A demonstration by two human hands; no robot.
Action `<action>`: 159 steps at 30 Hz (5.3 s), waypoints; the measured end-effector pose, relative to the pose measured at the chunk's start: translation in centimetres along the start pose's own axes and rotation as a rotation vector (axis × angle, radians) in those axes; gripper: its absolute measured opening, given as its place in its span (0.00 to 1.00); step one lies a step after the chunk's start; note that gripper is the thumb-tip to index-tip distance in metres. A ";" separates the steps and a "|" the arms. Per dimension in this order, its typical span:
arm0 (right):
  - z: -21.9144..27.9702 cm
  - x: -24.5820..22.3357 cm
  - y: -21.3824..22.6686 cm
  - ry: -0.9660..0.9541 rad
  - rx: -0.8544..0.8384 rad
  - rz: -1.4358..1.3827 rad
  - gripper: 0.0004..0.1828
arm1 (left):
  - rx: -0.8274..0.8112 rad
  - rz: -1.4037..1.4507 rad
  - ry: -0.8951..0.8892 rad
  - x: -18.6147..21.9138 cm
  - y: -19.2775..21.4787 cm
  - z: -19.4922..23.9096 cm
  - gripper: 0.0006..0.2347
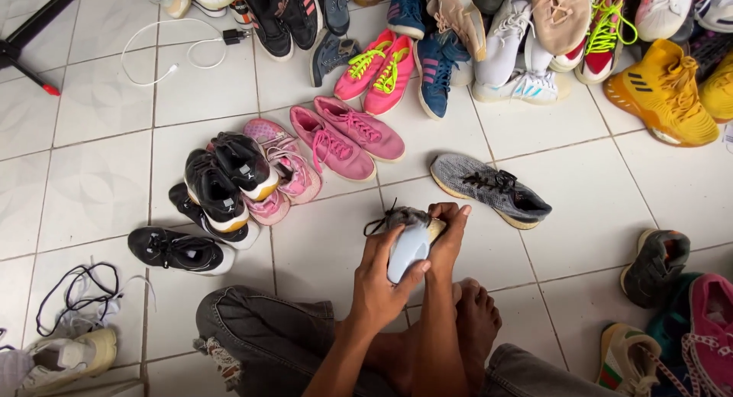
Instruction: The person sits on a tiled floor surrounded by various shoes and uses a handheld brush to scrub a grey sneaker. They clean the upper, sole, and sides of the shoe, rotating it to access different areas.
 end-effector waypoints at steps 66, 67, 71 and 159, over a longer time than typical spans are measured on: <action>2.9 -6.7 -0.6 -0.294 -0.193 0.672 0.22 | 0.206 0.109 -0.022 -1.3 -1.8 1.0 0.26; 2.9 -7.3 -1.0 -0.287 -0.196 0.671 0.22 | 0.209 0.110 -0.029 -1.7 -1.8 0.7 0.26; 2.7 -7.8 -1.3 -0.273 -0.092 0.660 0.21 | 0.184 0.199 0.417 -3.7 -1.3 -0.1 0.27; 3.3 -8.0 -1.1 -0.207 0.018 0.699 0.10 | 0.135 0.181 0.312 -6.1 -2.6 -0.8 0.26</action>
Point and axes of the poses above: each hand's wrist, its own z-axis away from the middle knuckle, its own y-axis out of the back of the hand, x = y × z, the point moved 2 cm from there along -z, towards the middle knuckle, and after that the axes turned 1 degree about -z, right-handed, at the moved point
